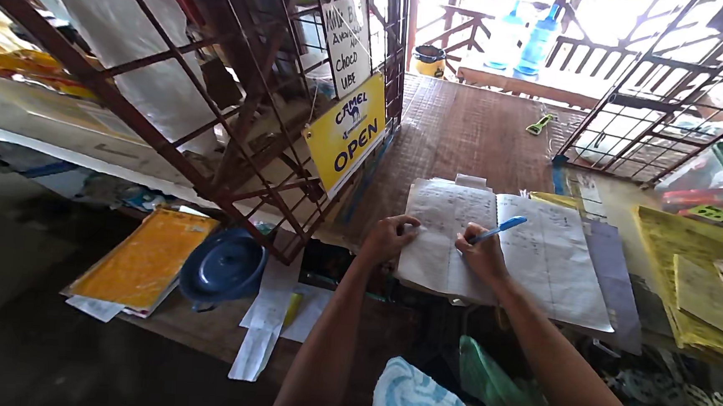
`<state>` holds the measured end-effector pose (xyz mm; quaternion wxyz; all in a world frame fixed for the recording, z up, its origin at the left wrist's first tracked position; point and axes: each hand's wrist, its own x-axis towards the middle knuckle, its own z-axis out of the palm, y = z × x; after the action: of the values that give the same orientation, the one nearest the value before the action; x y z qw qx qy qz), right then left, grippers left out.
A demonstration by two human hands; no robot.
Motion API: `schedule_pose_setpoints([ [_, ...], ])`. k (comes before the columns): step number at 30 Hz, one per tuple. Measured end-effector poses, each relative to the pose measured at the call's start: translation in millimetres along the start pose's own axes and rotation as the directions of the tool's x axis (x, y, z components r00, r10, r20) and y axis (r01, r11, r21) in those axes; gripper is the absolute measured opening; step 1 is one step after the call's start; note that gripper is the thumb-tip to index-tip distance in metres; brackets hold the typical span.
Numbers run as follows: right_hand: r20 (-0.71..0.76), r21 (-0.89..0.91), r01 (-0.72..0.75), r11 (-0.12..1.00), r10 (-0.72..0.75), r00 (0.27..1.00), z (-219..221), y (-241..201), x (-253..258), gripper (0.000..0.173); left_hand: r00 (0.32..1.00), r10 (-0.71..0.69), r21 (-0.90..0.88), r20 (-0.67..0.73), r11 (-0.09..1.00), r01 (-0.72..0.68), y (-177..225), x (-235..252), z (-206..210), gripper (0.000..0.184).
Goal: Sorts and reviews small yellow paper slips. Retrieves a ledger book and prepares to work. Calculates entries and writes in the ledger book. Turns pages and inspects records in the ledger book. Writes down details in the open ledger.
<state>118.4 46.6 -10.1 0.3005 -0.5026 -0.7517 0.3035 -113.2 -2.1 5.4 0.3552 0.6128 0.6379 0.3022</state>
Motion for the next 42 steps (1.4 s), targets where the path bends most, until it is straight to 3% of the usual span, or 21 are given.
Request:
schedule_pose_setpoints([
  [6, -0.029, 0.103, 0.0, 0.995, 0.003, 1.0, -1.8, 3.7, 2.2, 0.02, 1.0, 0.007, -0.018, -0.006, 1.0, -0.007, -0.9, 0.3, 1.3, 0.027],
  [13, -0.016, -0.013, 0.014, 1.0, -0.014, 1.0, -1.1, 0.2, 1.6, 0.023, 1.0, -0.014, -0.007, 0.002, 1.0, 0.014, -0.1, 0.7, 0.4, 0.027],
  [22, -0.062, 0.093, 0.004, 0.996, 0.002, 0.998, -4.5, 4.6, 0.5, 0.02, 1.0, -0.015, -0.018, -0.005, 1.0, 0.015, 0.4, 0.5, 0.5, 0.027],
  [33, -0.038, -0.032, -0.017, 0.999, 0.016, 0.999, -5.7, -1.6, -0.8, 0.022, 1.0, -0.016, -0.013, -0.001, 1.0, 0.016, 2.4, -0.8, 0.5, 0.027],
  [42, -0.029, -0.006, 0.036, 0.999, -0.036, 0.999, -5.1, 3.5, 0.1, 0.021, 1.0, 0.0, -0.027, 0.004, 1.0, 0.0, -1.8, 1.4, 1.1, 0.027],
])
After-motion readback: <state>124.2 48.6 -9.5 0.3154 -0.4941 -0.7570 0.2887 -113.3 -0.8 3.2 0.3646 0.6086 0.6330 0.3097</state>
